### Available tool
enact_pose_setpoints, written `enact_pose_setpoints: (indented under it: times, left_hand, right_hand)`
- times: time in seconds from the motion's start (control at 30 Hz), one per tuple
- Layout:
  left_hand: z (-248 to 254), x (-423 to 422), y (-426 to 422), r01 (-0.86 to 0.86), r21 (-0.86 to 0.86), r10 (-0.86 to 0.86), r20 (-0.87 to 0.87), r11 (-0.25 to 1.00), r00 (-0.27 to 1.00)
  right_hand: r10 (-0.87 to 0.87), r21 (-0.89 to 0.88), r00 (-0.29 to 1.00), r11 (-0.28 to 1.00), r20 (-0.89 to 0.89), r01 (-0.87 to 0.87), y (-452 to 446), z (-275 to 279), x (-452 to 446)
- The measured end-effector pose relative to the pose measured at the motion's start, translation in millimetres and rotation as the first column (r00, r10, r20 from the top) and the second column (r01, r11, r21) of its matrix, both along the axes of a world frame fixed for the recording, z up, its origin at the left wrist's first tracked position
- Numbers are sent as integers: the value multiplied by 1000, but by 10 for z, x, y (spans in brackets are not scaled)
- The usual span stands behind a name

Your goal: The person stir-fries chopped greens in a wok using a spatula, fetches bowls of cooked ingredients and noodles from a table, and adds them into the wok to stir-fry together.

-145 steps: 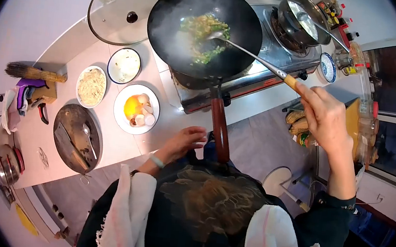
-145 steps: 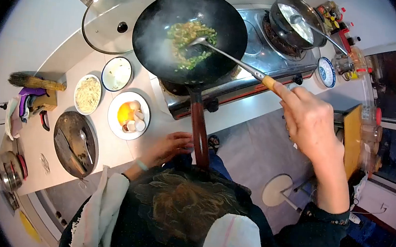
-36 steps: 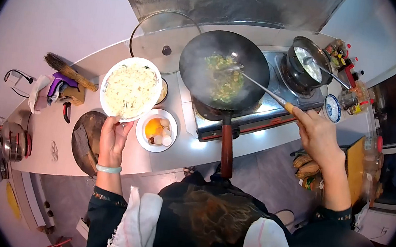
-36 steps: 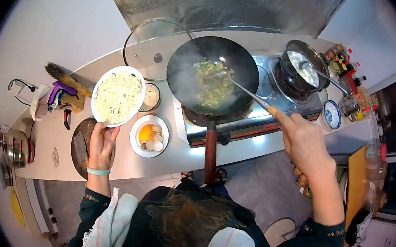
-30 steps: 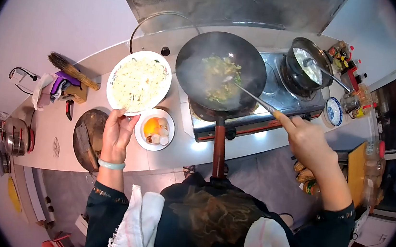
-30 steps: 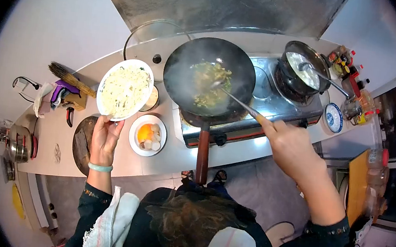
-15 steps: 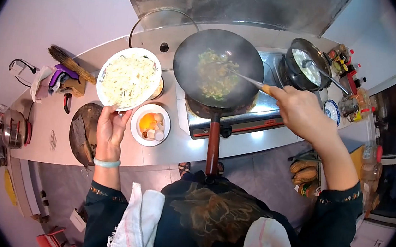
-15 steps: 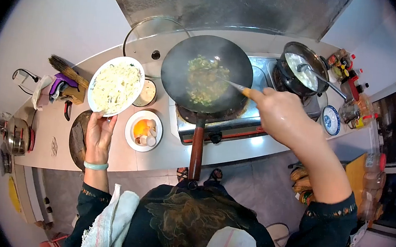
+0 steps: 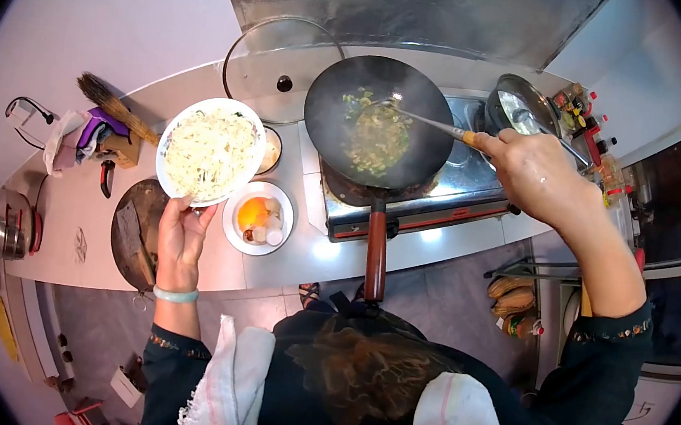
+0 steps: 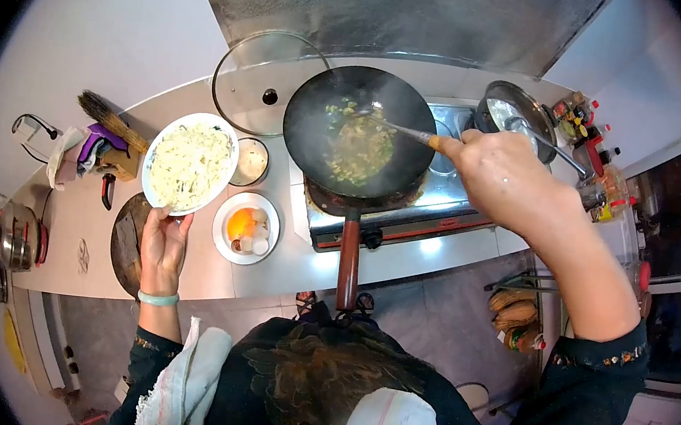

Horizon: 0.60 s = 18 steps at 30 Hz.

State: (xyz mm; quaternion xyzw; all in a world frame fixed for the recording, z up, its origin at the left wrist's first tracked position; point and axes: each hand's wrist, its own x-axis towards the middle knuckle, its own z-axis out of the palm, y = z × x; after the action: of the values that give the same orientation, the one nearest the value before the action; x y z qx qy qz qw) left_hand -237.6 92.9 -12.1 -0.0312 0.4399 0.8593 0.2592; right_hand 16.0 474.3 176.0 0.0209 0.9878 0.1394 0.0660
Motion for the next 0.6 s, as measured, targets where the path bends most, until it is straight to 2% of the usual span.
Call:
enact_pose_setpoints:
  times: [0.03, 0.13, 0.23, 0.27, 0.4, 0.53, 0.6]
  left_hand:
    - [-9, -13, -5, -17, -17, 17, -5, 1000, 1000]
    - [-59, -54, -42, -22, -35, 21, -10, 999, 1000]
    - [-49, -28, -85, -13, -38, 12, -17, 999, 1000]
    - [-40, -27, -74, -10, -30, 9, -25, 999, 1000]
    - [-44, -23, -112, -4, -31, 3, -31, 999, 1000]
    - [-62, -5, -143, -3, -29, 2, -35, 1000, 999]
    - [-95, -11, -159, 1, -21, -2, -31, 1000, 1000]
  right_hand:
    - [-24, 5, 1000, 1000, -6, 24, -44, 14, -11]
    - [47, -93, 998, 995, 43, -43, -38, -171, -111]
    - [48, -84, 999, 995, 20, -46, -78, -230, -134]
    - [12, -82, 998, 997, 55, -7, -82, -226, -129]
    - [-43, -100, 999, 994, -12, 42, -20, 0, -74]
    - [-107, -42, 992, 993, 71, 110, -104, 131, -74]
    - [-51, -67, 990, 996, 130, 61, -200, 31, -197]
